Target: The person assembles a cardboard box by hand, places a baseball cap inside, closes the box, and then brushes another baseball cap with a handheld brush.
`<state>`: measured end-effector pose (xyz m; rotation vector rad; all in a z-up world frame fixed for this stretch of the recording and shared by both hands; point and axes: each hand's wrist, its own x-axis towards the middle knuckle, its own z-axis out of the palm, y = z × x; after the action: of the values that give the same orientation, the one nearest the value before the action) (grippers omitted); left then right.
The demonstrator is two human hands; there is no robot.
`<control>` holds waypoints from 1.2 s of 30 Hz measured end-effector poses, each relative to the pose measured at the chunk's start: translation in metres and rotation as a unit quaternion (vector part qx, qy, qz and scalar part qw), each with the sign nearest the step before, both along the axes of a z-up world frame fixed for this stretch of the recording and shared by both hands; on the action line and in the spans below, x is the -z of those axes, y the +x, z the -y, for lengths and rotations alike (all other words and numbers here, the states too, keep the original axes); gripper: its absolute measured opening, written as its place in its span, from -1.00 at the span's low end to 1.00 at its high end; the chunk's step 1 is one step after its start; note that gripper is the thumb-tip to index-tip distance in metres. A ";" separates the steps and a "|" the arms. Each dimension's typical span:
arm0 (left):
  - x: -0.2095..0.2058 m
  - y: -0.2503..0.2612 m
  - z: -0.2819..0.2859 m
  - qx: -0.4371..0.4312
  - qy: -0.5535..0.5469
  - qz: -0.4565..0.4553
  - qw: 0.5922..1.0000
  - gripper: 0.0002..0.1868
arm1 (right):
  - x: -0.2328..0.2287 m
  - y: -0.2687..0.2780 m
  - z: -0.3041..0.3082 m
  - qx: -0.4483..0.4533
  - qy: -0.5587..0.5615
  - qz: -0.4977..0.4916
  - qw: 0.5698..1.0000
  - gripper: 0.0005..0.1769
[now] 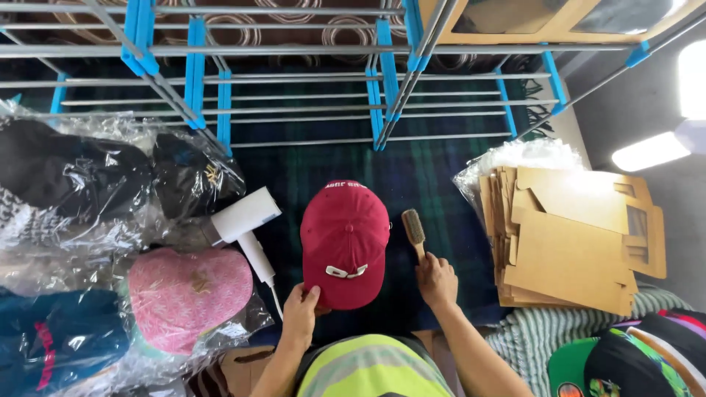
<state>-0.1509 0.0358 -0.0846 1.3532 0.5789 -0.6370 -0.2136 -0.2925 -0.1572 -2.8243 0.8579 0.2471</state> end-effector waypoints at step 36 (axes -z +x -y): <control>0.018 -0.030 0.007 -0.063 -0.029 0.032 0.997 -0.65 | -0.118 0.051 -0.066 -0.165 0.209 0.455 0.850 -0.67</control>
<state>-0.1810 0.0287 -0.1022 1.2668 0.5841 -0.5026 -0.1631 -0.2265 -0.0389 -2.2183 0.0770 -0.7271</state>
